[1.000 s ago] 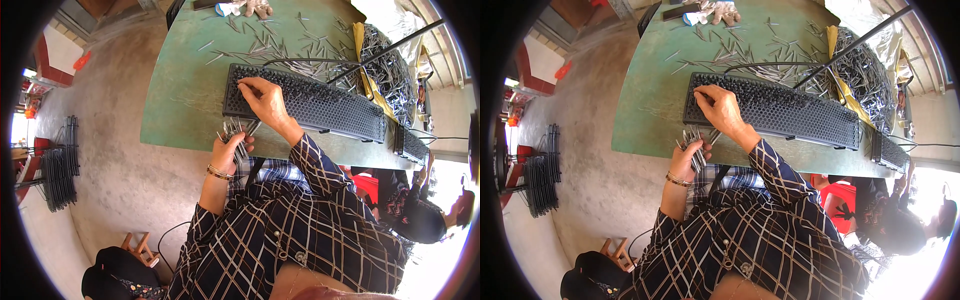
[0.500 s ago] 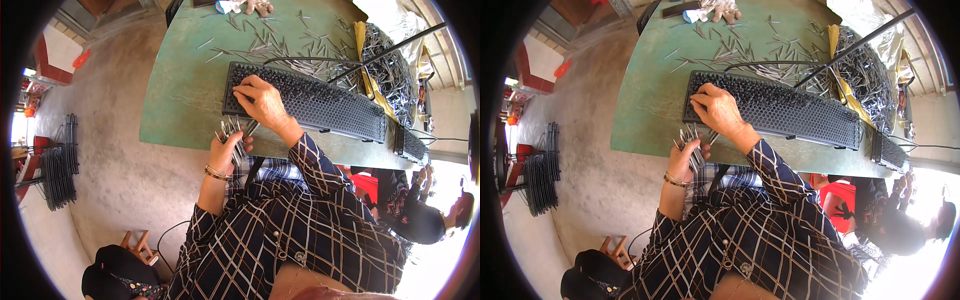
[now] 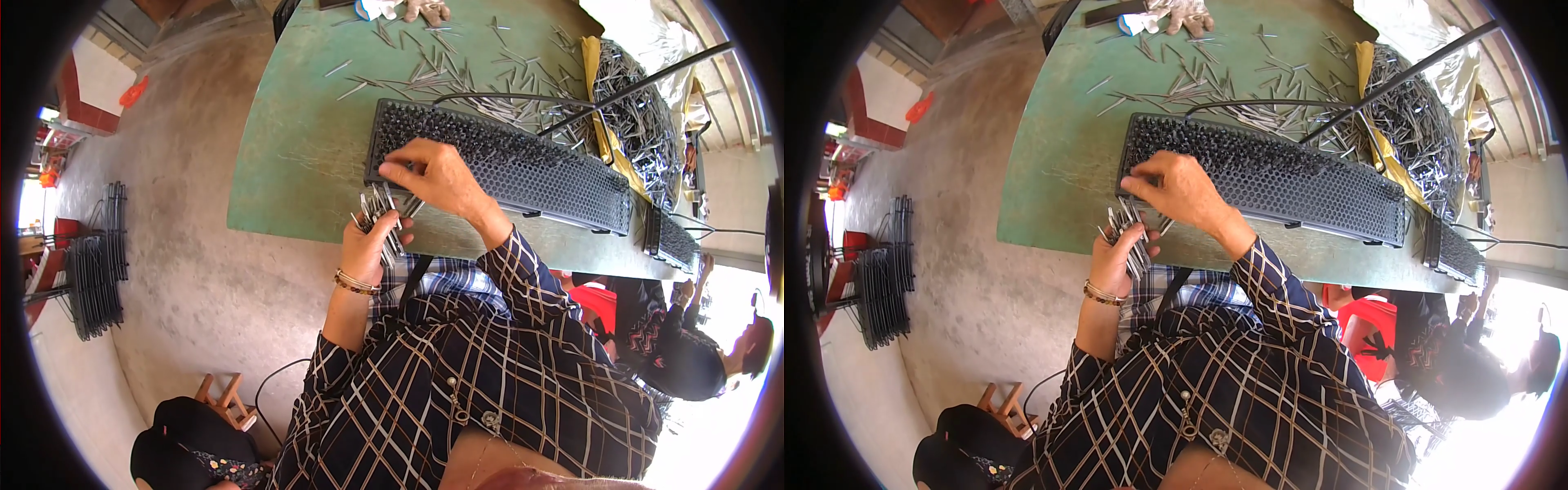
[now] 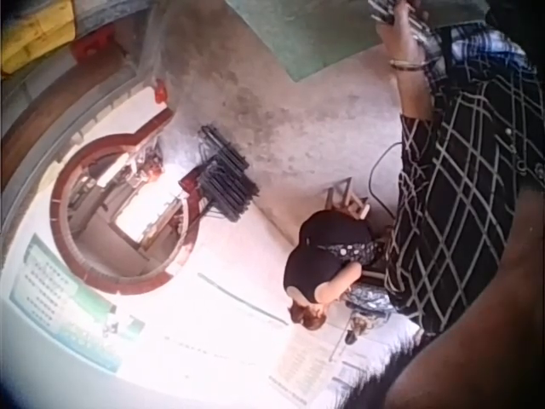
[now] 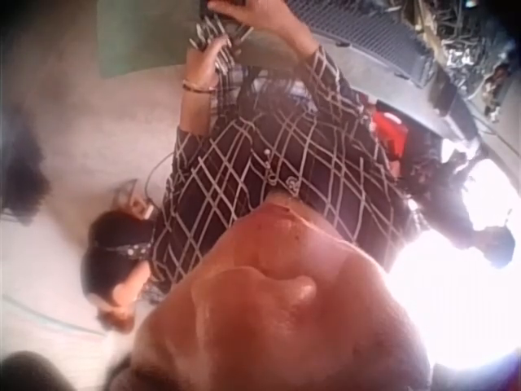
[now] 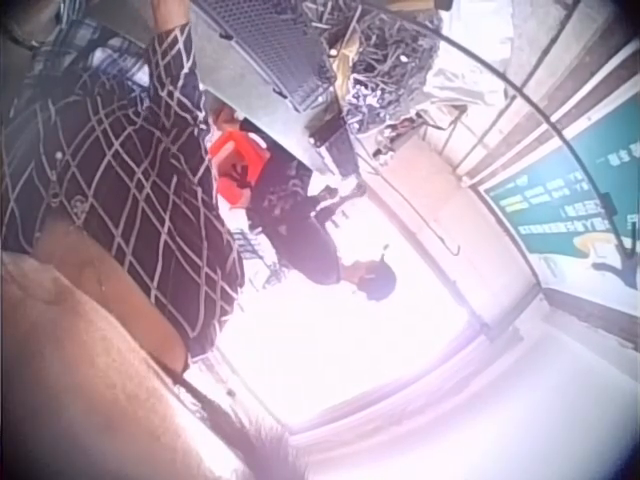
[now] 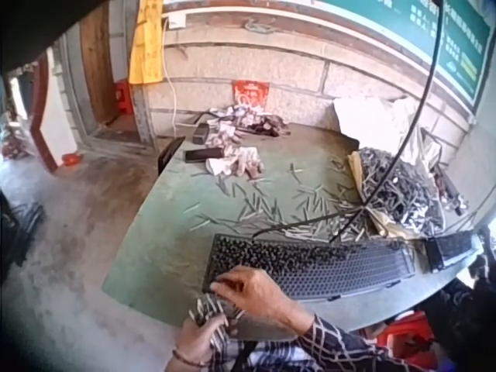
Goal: Inserting metal pins into a perforated assembly grid.
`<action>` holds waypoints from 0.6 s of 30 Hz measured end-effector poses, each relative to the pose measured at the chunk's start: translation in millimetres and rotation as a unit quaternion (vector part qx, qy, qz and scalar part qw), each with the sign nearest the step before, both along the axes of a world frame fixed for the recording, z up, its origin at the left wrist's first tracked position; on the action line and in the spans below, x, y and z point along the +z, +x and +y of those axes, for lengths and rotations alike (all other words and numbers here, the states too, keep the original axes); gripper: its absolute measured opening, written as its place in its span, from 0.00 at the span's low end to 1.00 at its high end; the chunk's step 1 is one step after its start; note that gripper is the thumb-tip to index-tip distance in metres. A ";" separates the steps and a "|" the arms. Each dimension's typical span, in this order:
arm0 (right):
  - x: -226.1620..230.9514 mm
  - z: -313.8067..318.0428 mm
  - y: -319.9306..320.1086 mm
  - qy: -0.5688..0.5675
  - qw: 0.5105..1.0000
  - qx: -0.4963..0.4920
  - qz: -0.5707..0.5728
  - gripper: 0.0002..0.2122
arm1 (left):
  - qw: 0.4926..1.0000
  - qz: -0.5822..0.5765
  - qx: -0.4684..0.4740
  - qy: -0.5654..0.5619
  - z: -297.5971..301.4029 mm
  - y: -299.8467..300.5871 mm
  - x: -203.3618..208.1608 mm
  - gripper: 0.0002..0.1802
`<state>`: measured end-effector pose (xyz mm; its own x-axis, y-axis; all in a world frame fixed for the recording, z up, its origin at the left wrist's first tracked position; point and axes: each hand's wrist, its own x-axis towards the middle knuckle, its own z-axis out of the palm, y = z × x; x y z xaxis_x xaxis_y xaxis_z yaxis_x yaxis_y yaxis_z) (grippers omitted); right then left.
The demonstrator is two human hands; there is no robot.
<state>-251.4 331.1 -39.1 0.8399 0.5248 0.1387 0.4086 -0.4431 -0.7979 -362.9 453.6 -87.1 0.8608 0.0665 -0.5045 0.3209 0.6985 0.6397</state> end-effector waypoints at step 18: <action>-9.5 -6.5 6.7 0.207 0.960 -0.122 0.142 0.11 | 1.000 0.012 0.013 -0.004 -6.9 2.3 -10.7 0.10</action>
